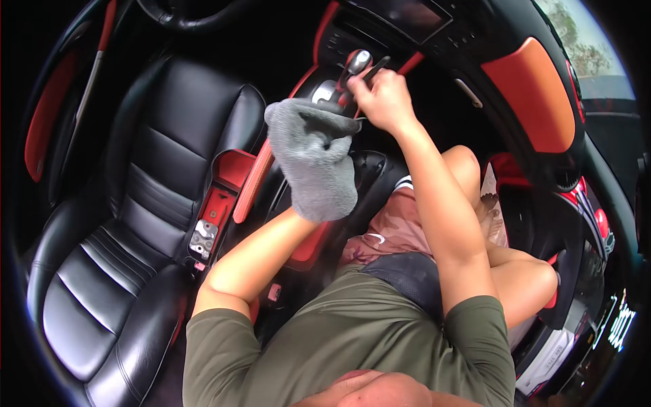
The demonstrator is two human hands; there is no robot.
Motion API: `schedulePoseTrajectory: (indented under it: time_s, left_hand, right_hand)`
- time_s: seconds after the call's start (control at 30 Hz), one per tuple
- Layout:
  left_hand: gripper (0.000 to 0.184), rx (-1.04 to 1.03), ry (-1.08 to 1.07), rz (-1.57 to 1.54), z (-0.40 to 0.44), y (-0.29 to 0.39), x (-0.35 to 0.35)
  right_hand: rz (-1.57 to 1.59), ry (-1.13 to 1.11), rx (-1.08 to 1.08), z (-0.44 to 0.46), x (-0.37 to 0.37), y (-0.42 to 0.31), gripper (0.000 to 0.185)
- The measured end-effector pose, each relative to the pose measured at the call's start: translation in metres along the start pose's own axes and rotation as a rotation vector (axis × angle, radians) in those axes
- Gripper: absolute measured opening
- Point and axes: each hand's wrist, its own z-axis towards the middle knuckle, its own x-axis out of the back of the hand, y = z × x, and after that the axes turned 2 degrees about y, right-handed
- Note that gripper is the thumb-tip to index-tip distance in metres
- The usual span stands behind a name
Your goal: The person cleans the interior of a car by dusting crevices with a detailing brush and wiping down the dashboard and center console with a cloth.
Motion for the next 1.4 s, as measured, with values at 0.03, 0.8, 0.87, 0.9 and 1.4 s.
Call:
schedulePoseTrajectory:
  time_s: [0.03, 0.8, 0.87, 0.9, 1.4]
  left_hand:
    - [0.024, -0.065, -0.005, 0.074, -0.004, -0.007, 0.003]
    - [0.068, -0.424, -1.311, 1.595, 0.024, -0.095, -0.096]
    - [0.074, -0.394, -1.338, 1.629, 0.019, -0.084, -0.099]
    - [0.077, -0.455, -1.359, 1.569, 0.018, -0.084, -0.094]
    - [0.022, -0.161, -0.202, 0.287, 0.063, -0.086, -0.029]
  right_hand:
    - [-0.094, 0.097, 0.024, 0.003, 0.006, 0.003, 0.026]
    - [0.443, 0.056, -0.296, -0.095, 0.109, 0.102, 0.031]
    - [0.531, 0.097, -0.294, -0.085, 0.092, 0.097, 0.031]
    - [0.538, 0.102, -0.296, -0.086, 0.089, 0.093, 0.031]
    - [-0.203, 0.475, 0.32, -0.051, 0.029, 0.067, 0.021]
